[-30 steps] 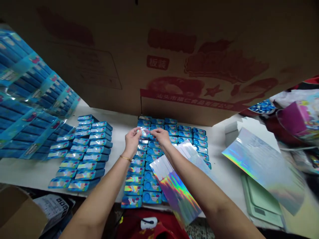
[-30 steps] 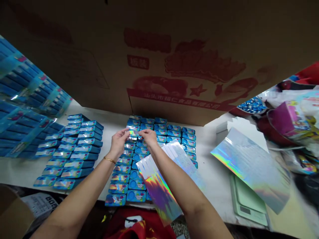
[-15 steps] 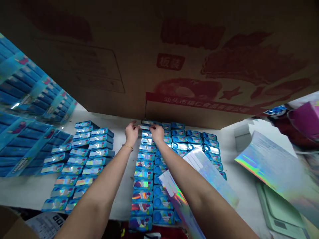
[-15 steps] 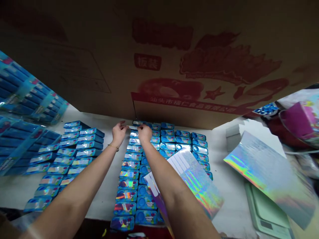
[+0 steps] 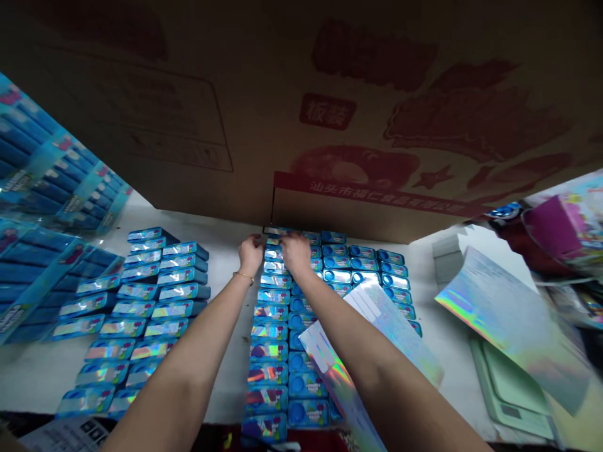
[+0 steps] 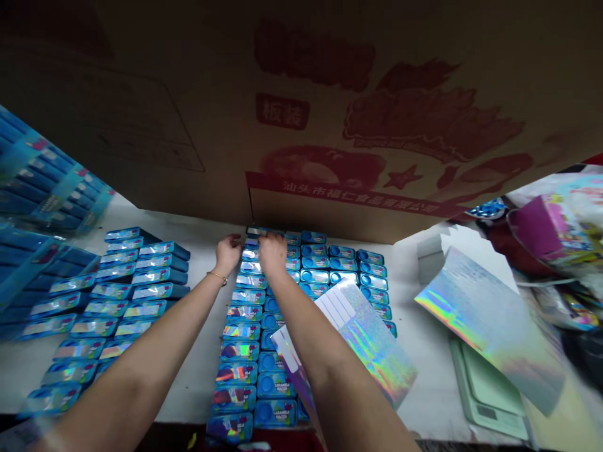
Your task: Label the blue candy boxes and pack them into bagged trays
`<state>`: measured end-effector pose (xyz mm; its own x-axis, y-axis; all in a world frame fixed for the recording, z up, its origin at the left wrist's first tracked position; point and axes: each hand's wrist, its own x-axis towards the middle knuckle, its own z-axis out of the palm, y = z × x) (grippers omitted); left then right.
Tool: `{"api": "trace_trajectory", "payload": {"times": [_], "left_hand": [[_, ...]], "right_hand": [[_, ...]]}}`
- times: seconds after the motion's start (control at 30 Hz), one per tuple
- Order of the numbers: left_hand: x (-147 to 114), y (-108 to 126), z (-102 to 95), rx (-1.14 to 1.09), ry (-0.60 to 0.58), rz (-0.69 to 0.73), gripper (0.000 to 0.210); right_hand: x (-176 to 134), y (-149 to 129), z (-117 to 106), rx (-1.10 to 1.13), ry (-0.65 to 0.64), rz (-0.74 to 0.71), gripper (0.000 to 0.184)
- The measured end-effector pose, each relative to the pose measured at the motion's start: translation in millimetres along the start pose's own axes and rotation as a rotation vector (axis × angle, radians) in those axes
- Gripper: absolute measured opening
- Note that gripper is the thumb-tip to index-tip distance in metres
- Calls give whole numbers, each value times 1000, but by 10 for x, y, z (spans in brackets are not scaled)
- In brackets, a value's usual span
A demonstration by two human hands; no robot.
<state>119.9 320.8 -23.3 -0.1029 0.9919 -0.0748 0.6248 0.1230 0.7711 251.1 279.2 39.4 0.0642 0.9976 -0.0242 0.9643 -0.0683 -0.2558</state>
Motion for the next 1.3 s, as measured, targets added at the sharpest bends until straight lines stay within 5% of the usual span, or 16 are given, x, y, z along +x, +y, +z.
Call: {"api": "trace_trajectory", "payload": {"times": [0.1,0.23,0.3,0.4,0.5,0.6,0.7,0.9,1.3], "left_hand": [[-47,-61,-58,84,-42,5,29],[-443,-167,-326,111,-22,6,35],[-891,-203,-497,132,-13,128,43],[-1772,-181,-713,260,-126,386,48],[-2559,-106,-803,457,-337,535,61],[-2977,-65,-763,604,-418,581,72],[-3079,-69,-685,675,-380,563,68],[-3074,-122,-670,706,-342,576,61],[-2887,-577,-1057,699,-362,579,59]], "right_hand": [[-21,103,-55,-126,-43,-199,40],[-216,371,-221,-17,-28,-177,45],[-581,488,-297,100,20,-170,44],[-1435,548,-382,195,-39,-346,40],[-2263,509,-391,146,-160,-516,58],[-2707,443,-281,81,-255,-613,81],[-2792,341,-135,51,-297,-657,91],[-2709,56,8,1,-263,-548,73],[-2684,-506,289,133,-281,-499,57]]}}
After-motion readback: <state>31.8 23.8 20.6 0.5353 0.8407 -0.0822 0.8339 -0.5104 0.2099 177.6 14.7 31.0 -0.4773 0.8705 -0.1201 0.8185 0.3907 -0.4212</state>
